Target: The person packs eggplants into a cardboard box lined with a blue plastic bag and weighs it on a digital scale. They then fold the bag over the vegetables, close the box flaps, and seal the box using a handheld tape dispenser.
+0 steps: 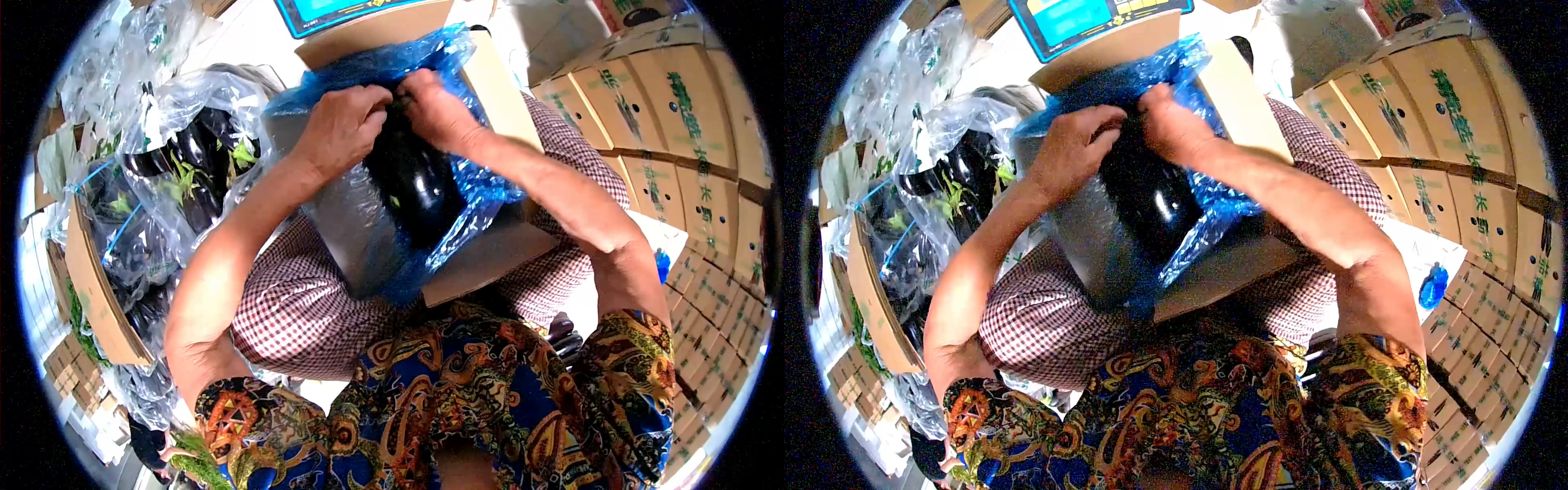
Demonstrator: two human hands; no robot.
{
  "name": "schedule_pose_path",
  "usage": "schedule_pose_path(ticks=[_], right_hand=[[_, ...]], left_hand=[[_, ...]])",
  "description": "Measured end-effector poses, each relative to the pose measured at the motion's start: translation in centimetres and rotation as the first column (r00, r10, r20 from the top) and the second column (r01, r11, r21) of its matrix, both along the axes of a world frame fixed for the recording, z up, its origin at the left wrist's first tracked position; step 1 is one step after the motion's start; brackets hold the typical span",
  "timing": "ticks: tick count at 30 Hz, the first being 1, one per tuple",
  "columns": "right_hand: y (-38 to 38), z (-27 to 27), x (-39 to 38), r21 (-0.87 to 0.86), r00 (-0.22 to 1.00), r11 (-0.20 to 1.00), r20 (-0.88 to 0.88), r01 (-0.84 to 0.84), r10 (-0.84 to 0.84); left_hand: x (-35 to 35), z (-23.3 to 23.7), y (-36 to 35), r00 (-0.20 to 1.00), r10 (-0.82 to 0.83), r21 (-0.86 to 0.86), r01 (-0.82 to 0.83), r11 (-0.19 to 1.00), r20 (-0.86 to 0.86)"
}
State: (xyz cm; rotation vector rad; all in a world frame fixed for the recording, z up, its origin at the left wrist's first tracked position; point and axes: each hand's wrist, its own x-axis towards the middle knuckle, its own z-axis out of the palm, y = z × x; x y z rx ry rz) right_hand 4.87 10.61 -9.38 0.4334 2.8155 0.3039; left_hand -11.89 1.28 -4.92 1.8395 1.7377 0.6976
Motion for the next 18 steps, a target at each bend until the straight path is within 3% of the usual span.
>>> schedule_pose_path(ticks=[1,2,3,6,8,9,10,12,14,16,17,18], right_hand=[[0.7,-0.7,0.5,-0.333,0.94,0.94,-0.291,0.076,-0.179],[1.1,-1.3,1.4,-0.714,0.698,0.699,-0.48,0.041,-0.531],[0.6,-1.1,1.9,-0.636,0.638,0.771,-0.608,-0.035,-0.473],[0.8,4.9,3.8,-0.58,0.706,0.787,-0.647,-0.21,-0.288],[1.5,9.3,4.4,-0.669,0.671,0.74,-0.58,-0.069,-0.462],[2.2,9.9,4.1,-0.569,0.583,0.822,-0.677,-0.025,-0.45],[2.8,11.0,3.8,-0.627,0.608,0.771,-0.57,0.113,-0.553],[5.2,9.2,3.3,-0.383,0.685,0.916,-0.637,0.117,-0.353],[6.2,7.0,2.6,-0.292,0.8,0.939,-0.512,0.181,-0.313],[5.9,6.6,1.4,-0.195,0.875,0.974,-0.445,0.113,-0.19],[6.2,6.1,0.9,-0.16,0.901,0.982,-0.403,0.102,-0.159],[6.5,5.9,0.5,-0.124,0.924,0.988,-0.359,0.091,-0.13]], left_hand=[[0.0,0.5,-0.1,0.999,0.035,-0.011,-0.035,0.999,0.031],[-0.4,0.7,-0.4,0.997,0.074,0.074,-0.073,0.995,-0.013],[-1.0,0.8,-0.7,0.992,0.115,0.162,-0.105,0.981,-0.053],[-2.2,1.7,-1.9,0.96,0.21,0.327,-0.141,0.934,-0.186],[-2.8,2.0,-2.1,0.921,0.274,0.435,-0.133,0.89,-0.279],[-3.0,2.1,-1.9,0.901,0.305,0.463,-0.138,0.876,-0.308],[-3.0,2.1,-1.7,0.883,0.319,0.459,-0.139,0.877,-0.343],[-3.0,1.8,-1.2,0.839,0.352,0.458,-0.141,0.878,-0.415],[-3.3,0.8,-1.3,0.792,0.296,0.379,-0.089,0.921,-0.534],[-3.9,-0.2,-1.4,0.73,0.222,0.285,-0.039,0.958,-0.646],[-4.0,-0.6,-1.6,0.747,0.262,0.311,-0.078,0.947,-0.611],[-3.9,-0.3,-1.5,0.837,0.286,0.315,-0.145,0.938,-0.466]])
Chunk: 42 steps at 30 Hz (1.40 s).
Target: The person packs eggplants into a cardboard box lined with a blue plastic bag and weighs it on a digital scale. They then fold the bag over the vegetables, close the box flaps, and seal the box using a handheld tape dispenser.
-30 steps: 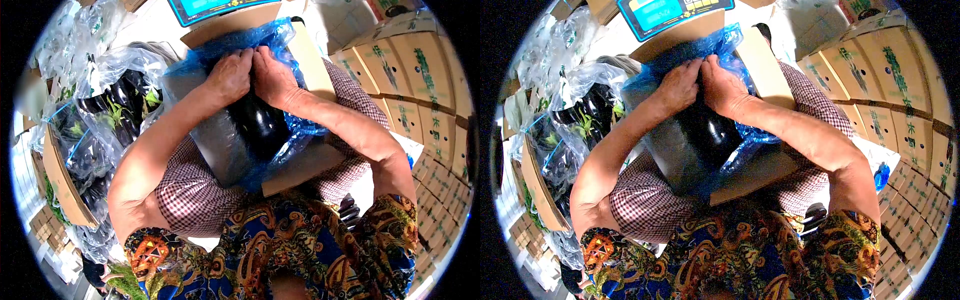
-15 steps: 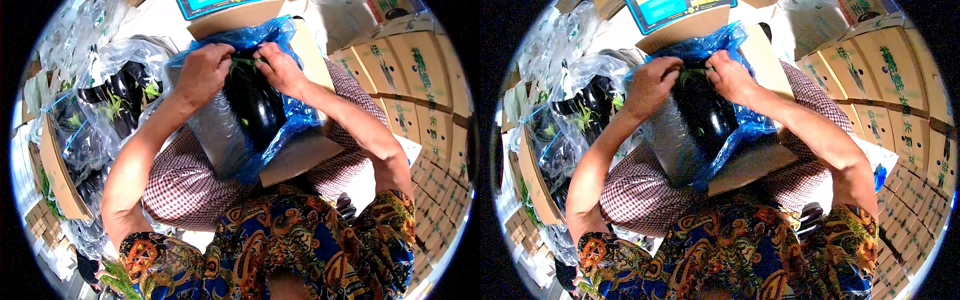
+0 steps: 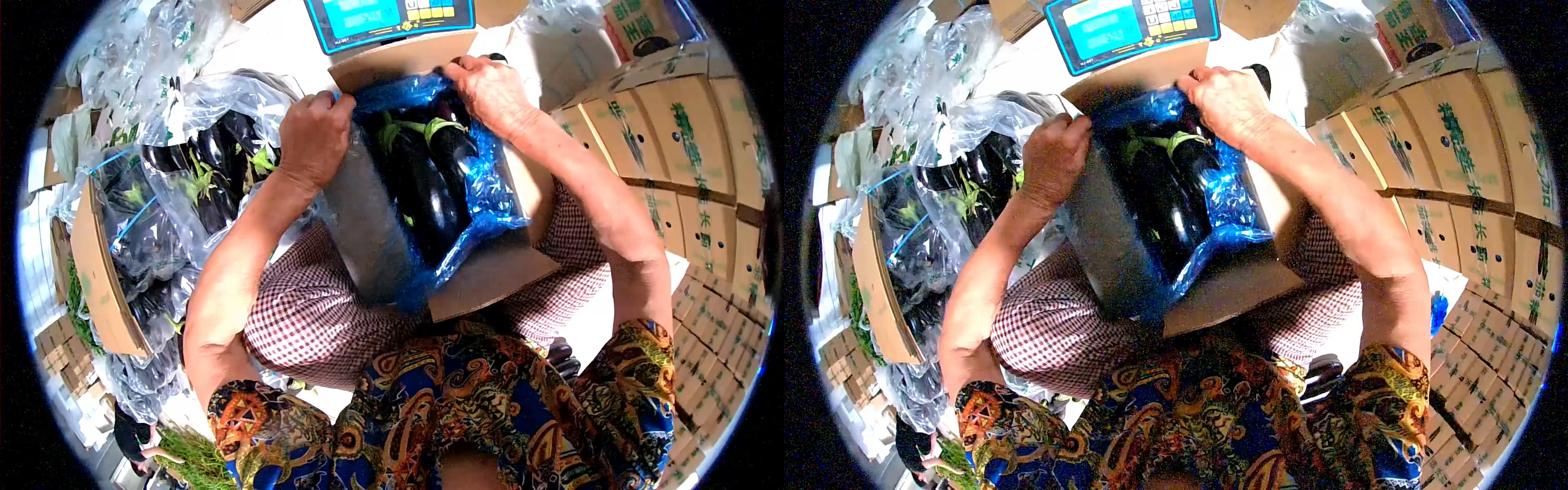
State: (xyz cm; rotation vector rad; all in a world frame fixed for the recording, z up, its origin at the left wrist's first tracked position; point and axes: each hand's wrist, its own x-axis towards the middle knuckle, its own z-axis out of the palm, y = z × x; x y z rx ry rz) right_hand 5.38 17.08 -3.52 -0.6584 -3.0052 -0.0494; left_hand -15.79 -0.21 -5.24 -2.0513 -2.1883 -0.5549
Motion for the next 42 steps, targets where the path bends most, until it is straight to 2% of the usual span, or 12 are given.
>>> schedule_pose_path(ticks=[3,8,12,14,19,23,29,32,34,37,40,42], right_hand=[[0.4,1.6,0.8,-0.193,0.987,0.981,-0.147,0.03,-0.059],[-2.4,3.6,7.5,-0.672,0.991,0.74,0.092,-0.006,0.092],[-7.3,3.9,10.4,-0.725,0.908,0.636,0.409,0.264,0.09],[-8.2,5.2,10.5,-0.656,0.969,0.754,0.201,0.027,0.14],[-7.5,5.8,11.3,-0.645,0.994,0.764,-0.082,0.001,-0.071],[-7.6,6.6,10.1,-0.612,0.951,0.76,-0.044,0.217,-0.307],[-8.1,4.0,10.9,-0.592,0.981,0.789,0.006,0.161,-0.195],[-8.5,4.3,10.8,-0.654,0.983,0.748,-0.042,0.11,-0.181],[-9.0,4.4,11.2,-0.636,0.982,0.766,-0.065,0.097,-0.178],[-8.8,4.5,12.1,-0.704,0.977,0.693,0.006,0.155,-0.213],[-8.8,4.3,12.7,-0.741,0.992,0.661,0.112,0.121,-0.057],[-9.2,4.6,13.1,-0.705,0.993,0.704,0.001,0.081,-0.114]], left_hand=[[0.8,4.0,0.0,0.815,0.102,-0.107,-0.049,0.993,0.57],[3.7,5.5,-1.9,0.609,-0.334,-0.179,0.627,0.758,0.719],[4.1,5.7,-2.0,0.765,-0.188,-0.136,0.338,0.931,0.615],[2.7,5.7,-1.8,0.822,-0.056,-0.103,0.138,0.985,0.567],[-2.5,2.1,-2.6,0.938,0.087,-0.009,-0.089,0.996,0.336],[-5.0,-1.2,-2.7,0.811,0.163,-0.192,-0.063,0.979,0.563],[-6.6,-1.5,-2.8,0.385,0.414,-0.359,-0.21,0.909,0.825],[-6.2,0.9,-3.0,0.815,0.315,-0.046,-0.336,0.941,0.486],[-4.4,4.9,-3.0,0.864,0.208,-0.036,-0.215,0.976,0.459],[2.3,11.0,-3.4,0.671,0.013,-0.249,0.256,0.934,0.742],[8.6,10.2,-5.0,0.695,-0.398,-0.414,0.694,0.589,0.599],[8.6,10.3,-5.4,0.686,-0.332,-0.267,0.612,0.745,0.647]])
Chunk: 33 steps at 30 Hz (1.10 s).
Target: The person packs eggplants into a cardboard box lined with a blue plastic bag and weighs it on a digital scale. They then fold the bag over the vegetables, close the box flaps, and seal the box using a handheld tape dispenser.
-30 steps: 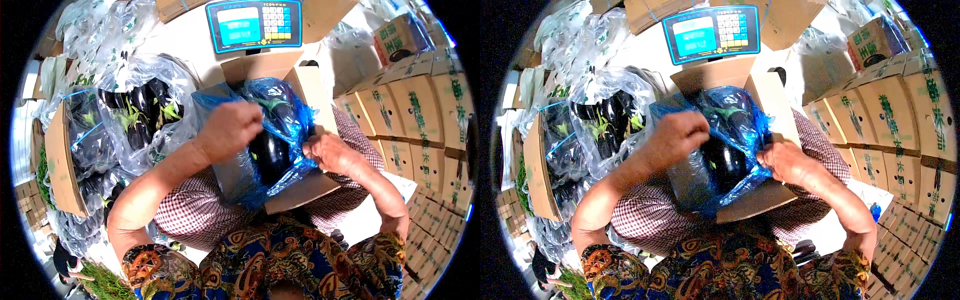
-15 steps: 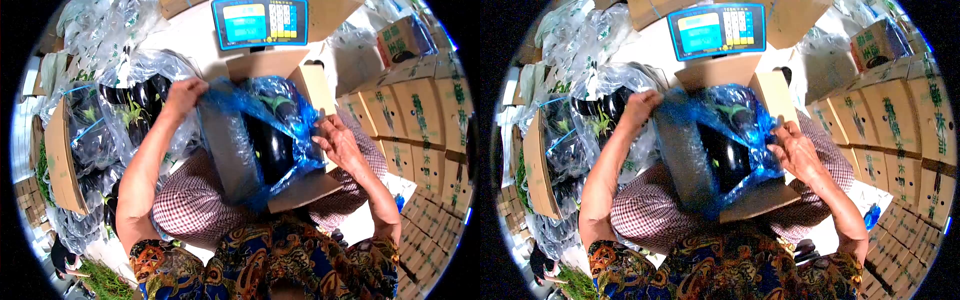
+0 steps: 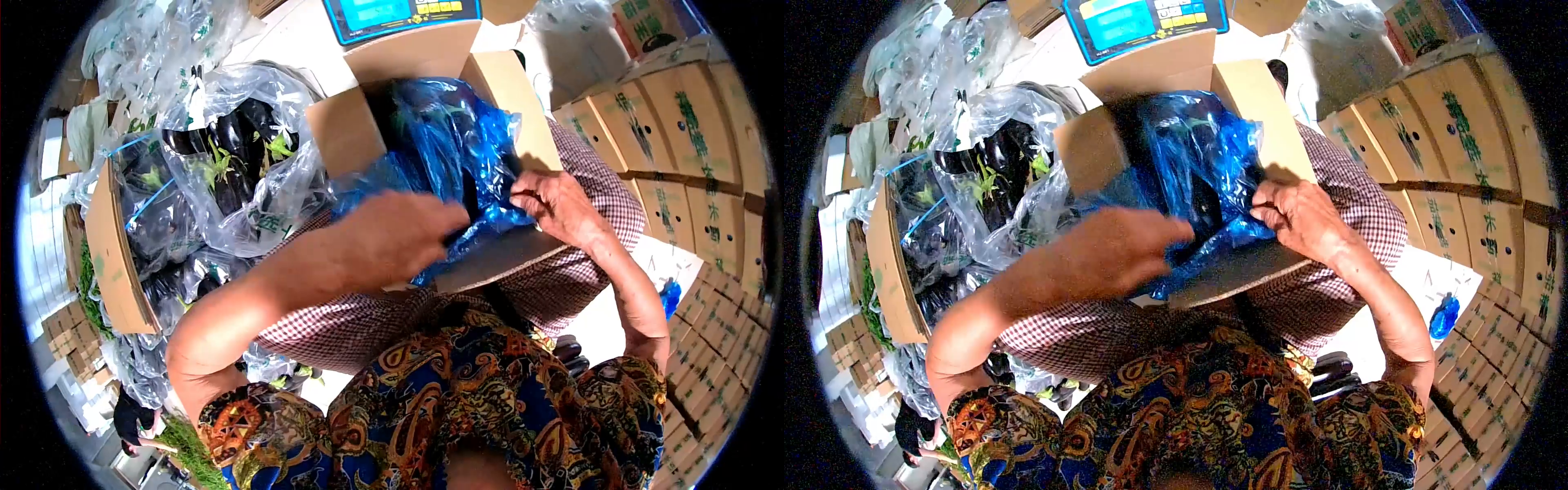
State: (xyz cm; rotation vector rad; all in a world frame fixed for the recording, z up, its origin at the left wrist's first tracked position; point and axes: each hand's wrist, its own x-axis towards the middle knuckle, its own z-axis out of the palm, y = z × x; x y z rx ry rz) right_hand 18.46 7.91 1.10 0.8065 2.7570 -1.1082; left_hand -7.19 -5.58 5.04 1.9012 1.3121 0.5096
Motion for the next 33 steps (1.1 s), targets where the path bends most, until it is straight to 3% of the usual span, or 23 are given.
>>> schedule_pose_path(ticks=[2,3,4,6,8,10,12,13,14,15,18,20,21,22,23,25,26,28,29,30,32,33], right_hand=[[-0.3,0.4,1.0,0.008,0.992,0.993,-0.046,0.115,-0.115],[0.0,0.2,1.7,0.037,0.988,0.988,-0.04,0.151,-0.149],[0.4,0.0,2.2,0.066,0.983,0.981,-0.037,0.184,-0.182],[1.0,0.3,2.5,0.172,0.991,0.977,0.0,0.13,-0.132],[1.5,-0.5,1.6,-0.069,0.974,0.987,0.186,0.142,-0.128],[0.4,-1.5,0.2,-0.03,0.988,0.997,0.138,0.072,-0.067],[-0.4,-3.8,-0.7,0.029,0.991,0.994,0.074,-0.11,0.107],[-0.9,-4.4,-0.8,-0.089,0.984,0.98,-0.011,-0.18,0.18],[-1.2,-4.8,-0.9,-0.198,0.965,0.946,-0.106,-0.257,0.239],[-1.1,-3.0,-1.5,-0.286,0.931,0.886,-0.094,-0.364,0.352],[-0.3,-2.1,-1.2,-0.594,0.985,0.796,0.029,-0.118,0.168],[0.6,-3.6,0.1,-0.273,0.926,0.947,-0.374,-0.168,0.056],[1.4,-3.2,0.8,-0.362,0.98,0.928,-0.198,-0.085,0.012],[1.8,-2.2,1.2,-0.439,1.0,0.899,-0.011,0.012,-0.018],[1.2,-1.0,1.3,-0.33,0.996,0.944,-0.076,0.009,-0.036],[0.7,-1.7,1.9,-0.249,0.998,0.966,0.012,-0.065,0.07],[0.3,-2.2,1.8,-0.212,0.991,0.971,0.051,-0.112,0.126],[-0.2,-2.6,0.9,-0.33,0.973,0.917,-0.026,-0.224,0.228],[-0.2,-2.6,0.5,-0.375,0.96,0.885,-0.065,-0.275,0.271],[-0.1,-2.5,0.3,-0.415,0.947,0.852,-0.103,-0.318,0.304],[0.0,-3.1,0.5,-0.407,0.951,0.859,-0.122,-0.309,0.284],[0.1,-3.1,0.5,-0.41,0.962,0.87,-0.112,-0.272,0.248]], left_hand=[[-1.5,0.7,0.0,0.968,0.247,0.082,-0.25,0.965,0.039],[-2.5,2.4,0.5,0.884,0.465,-0.117,-0.466,0.877,-0.041],[-3.9,2.1,0.2,0.821,0.57,-0.094,-0.569,0.817,-0.023],[-6.2,-0.7,-1.6,0.822,0.539,0.024,-0.544,0.838,-0.181],[-6.0,-2.8,-3.4,0.871,0.369,-0.19,-0.442,0.877,-0.325],[-4.5,-4.6,-4.4,0.873,0.157,-0.327,-0.332,0.885,-0.462],[-3.4,-6.5,-4.5,0.954,0.073,-0.336,-0.174,0.926,-0.291],[-2.0,-5.2,-3.6,0.98,0.175,-0.467,-0.201,0.861,-0.099],[-0.2,-3.7,-2.5,0.952,0.295,-0.593,-0.194,0.782,0.078],[0.8,-2.0,-1.7,0.873,0.428,-0.708,-0.149,0.69,0.233],[0.7,0.1,1.1,0.739,0.568,-0.548,-0.325,0.771,0.361],[-0.7,-2.4,1.9,0.478,0.741,-0.601,-0.442,0.666,0.471],[-1.0,-4.2,1.4,0.463,0.78,-0.622,-0.478,0.62,0.421],[-1.0,-5.0,0.3,0.632,0.713,-0.527,-0.512,0.679,0.305],[-0.6,-5.4,-1.6,0.761,0.629,-0.431,-0.52,0.737,0.159],[0.0,-4.0,-4.2,0.892,0.419,-0.347,-0.452,0.822,-0.169],[0.4,-4.5,-6.2,0.867,0.408,-0.069,-0.443,0.894,-0.286],[0.2,-2.9,-6.9,0.931,0.322,-0.547,-0.362,0.755,-0.171],[0.6,-4.1,-9.0,0.863,0.504,-0.766,-0.35,0.539,-0.04],[0.9,-5.5,-10.4,0.848,0.527,-0.854,-0.231,0.465,0.058],[1.9,-1.2,-8.3,0.865,0.49,-0.901,-0.121,0.416,0.11],[1.4,-1.7,-8.4,0.728,0.635,-0.879,-0.093,0.467,0.26]])
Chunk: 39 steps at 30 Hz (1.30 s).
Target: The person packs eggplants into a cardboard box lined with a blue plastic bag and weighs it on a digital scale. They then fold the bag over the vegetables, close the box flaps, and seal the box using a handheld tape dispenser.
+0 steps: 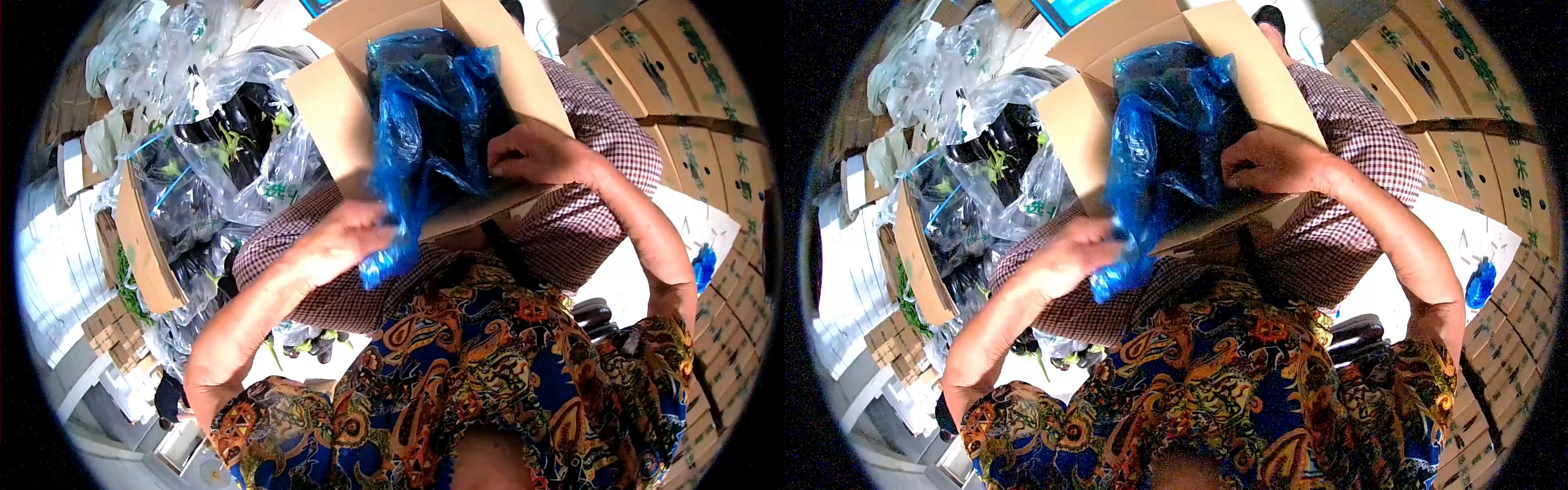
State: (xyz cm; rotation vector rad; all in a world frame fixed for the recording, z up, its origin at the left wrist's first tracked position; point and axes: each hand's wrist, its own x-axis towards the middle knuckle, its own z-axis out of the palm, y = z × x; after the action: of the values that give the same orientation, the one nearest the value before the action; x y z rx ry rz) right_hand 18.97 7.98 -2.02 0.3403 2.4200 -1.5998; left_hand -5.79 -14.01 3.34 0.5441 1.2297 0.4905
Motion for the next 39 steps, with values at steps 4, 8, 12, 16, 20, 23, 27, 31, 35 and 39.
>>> schedule_pose_path(ticks=[4,8,12,16,20,23,27,31,35,39], right_hand=[[0.1,1.0,-0.3,-0.077,0.991,0.991,0.083,0.108,-0.101],[-1.4,1.4,-2.0,-0.017,0.98,0.981,0.045,0.194,-0.194],[-0.9,-1.2,-2.0,-0.035,0.989,0.989,-0.022,0.144,-0.144],[0.5,-3.6,-0.8,0.146,0.965,0.97,0.149,0.196,-0.217],[-0.3,-1.5,-0.7,0.432,0.979,0.896,0.118,0.098,-0.164],[-0.4,-1.5,-0.1,0.378,0.923,0.912,0.268,0.162,-0.275],[0.1,0.9,-1.3,-0.047,0.726,0.81,0.474,0.585,-0.498],[1.0,-0.3,-3.3,-0.018,0.773,0.85,0.427,0.527,-0.469],[2.9,-2.9,-6.4,-0.025,0.808,0.839,0.285,0.544,-0.515],[5.2,-3.9,-9.5,0.031,0.776,0.787,0.147,0.617,-0.614]], left_hand=[[-0.8,0.6,6.8,0.91,0.414,0.183,-0.407,0.895,0.002],[3.2,-1.6,10.4,0.921,-0.036,0.5,0.243,0.831,-0.388],[4.8,1.2,13.3,0.425,-0.124,0.328,0.826,0.459,-0.897],[2.5,0.7,17.5,0.436,0.432,0.612,0.609,0.505,-0.79],[2.9,-9.0,19.3,0.353,0.366,0.504,0.679,0.533,-0.861],[2.6,-10.4,20.4,0.513,0.285,0.584,0.654,0.481,-0.809],[-1.8,-9.0,18.9,0.617,0.259,0.655,0.59,0.473,-0.743],[-3.6,-7.4,14.3,0.684,0.206,0.596,0.401,0.695,-0.7],[-0.9,-8.6,13.0,0.767,0.225,0.721,0.399,0.567,-0.602],[1.6,-10.0,12.7,0.649,0.225,0.664,0.58,0.472,-0.727]])
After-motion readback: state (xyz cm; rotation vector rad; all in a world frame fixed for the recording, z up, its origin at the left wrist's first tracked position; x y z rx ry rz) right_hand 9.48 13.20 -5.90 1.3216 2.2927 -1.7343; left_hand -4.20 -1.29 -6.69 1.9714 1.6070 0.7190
